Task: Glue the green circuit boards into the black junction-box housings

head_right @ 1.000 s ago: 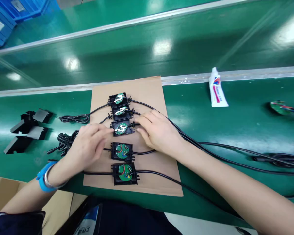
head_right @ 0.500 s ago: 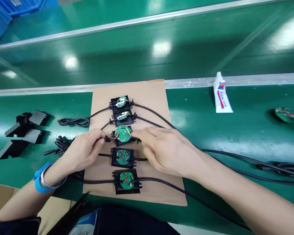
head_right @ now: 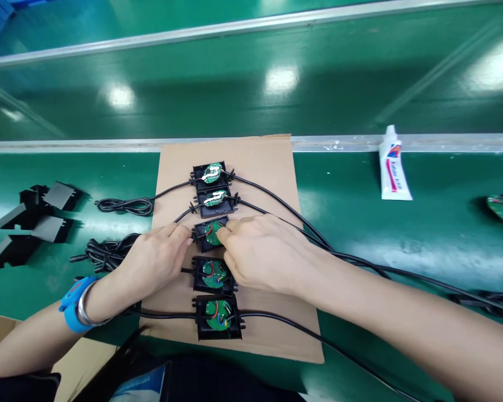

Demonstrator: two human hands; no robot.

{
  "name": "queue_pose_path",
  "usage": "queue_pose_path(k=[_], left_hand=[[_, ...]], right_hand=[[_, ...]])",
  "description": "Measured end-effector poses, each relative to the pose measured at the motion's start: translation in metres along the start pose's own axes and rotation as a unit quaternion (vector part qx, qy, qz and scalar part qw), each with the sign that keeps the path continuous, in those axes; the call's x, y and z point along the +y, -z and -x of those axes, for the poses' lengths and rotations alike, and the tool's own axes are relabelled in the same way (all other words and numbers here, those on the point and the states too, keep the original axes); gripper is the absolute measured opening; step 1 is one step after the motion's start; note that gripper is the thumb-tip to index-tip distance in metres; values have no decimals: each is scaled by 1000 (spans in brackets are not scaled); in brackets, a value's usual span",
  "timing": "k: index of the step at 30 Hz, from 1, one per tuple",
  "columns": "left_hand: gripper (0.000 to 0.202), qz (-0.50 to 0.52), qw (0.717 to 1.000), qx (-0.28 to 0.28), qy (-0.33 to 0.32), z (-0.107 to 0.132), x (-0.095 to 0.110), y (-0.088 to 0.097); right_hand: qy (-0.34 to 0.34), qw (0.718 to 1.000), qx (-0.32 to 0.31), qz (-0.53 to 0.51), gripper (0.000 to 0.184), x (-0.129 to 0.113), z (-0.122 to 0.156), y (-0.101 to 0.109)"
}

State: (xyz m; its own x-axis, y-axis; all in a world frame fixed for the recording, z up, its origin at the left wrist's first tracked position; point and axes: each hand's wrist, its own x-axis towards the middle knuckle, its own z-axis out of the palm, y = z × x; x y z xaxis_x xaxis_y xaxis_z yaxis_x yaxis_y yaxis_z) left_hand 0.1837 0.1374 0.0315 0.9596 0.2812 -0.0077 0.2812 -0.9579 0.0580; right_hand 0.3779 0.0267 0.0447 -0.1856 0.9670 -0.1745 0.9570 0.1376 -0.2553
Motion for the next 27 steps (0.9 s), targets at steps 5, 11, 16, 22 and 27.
queue_pose_path(k=[5, 11, 16, 22, 27], left_hand=[[13, 1, 1000, 19, -3, 0, 1, -1], [10, 49, 998, -22, 32, 3, 0, -2], [13, 132, 988, -43, 71, 1, -8, -3], [11, 212, 975, -1, 60, 3, -11, 0], [19, 86, 991, 100, 12, 11, -2, -5]], right_hand=[[10, 1000, -1, -14, 25, 2, -2, -4], [33, 999, 28, -5, 30, 11, -3, -14], [36, 998, 39, -15, 31, 11, -2, -18], [-15, 999, 17, -41, 30, -6, 9, -25], [-29, 997, 55, -54, 27, -16, 12, -36]])
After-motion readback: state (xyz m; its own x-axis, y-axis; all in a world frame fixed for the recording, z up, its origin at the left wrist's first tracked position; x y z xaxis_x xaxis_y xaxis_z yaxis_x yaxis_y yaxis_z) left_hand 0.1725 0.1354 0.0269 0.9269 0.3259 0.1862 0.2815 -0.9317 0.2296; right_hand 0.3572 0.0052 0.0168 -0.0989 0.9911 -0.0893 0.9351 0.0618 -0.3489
